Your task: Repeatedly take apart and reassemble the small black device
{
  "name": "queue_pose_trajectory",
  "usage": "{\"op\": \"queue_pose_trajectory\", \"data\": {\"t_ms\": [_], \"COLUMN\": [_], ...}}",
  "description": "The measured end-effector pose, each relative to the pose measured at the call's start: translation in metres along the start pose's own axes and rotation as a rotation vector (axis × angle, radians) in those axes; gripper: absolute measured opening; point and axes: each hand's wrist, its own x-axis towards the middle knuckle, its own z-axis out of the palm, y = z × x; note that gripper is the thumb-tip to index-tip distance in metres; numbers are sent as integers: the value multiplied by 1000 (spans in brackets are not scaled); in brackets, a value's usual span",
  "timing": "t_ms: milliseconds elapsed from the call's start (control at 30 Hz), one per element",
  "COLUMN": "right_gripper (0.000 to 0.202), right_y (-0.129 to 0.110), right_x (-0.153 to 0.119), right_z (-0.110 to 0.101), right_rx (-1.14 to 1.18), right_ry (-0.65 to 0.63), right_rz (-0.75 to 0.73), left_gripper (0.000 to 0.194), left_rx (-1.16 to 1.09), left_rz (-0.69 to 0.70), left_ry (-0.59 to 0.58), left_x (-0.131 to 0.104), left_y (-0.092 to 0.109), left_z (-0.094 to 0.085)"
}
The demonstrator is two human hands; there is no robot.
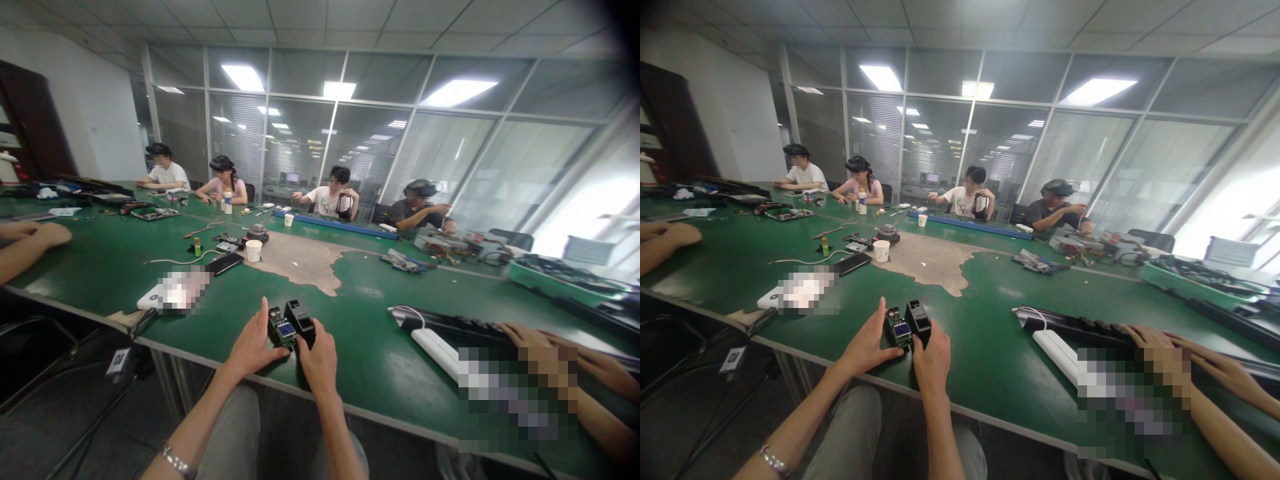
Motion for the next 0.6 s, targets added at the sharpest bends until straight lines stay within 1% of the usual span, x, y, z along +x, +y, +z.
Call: {"op": "queue_pose_trajectory", "data": {"t_ms": [67,133,200,333,433,600], "right_gripper": [47,50,52,55,54,49], "right_y": [-2,-3,-4,-14,-26,-40], "right_x": [-1,0,2,7,11,15], "right_z": [-2,-4,-6,-14,-19,-15], "right_rx": [16,79,196,404,463,424], "right_ry": [27,75,111,111,78,-11], "right_rz": [46,116,192,280,265,191], "left_gripper": [129,129,130,130,131,131], "left_rx": [1,-6,-16,-36,-36,-43], "left_rz": [-4,-3,-3,-22,-24,-20], "left_ry": [-3,-5,1,16,20,18], "left_x": [0,0,-1,-1,-1,0], "left_y": [0,-1,-1,1,2,3], "left_z": [0,0,0,-1,-2,-2]}}
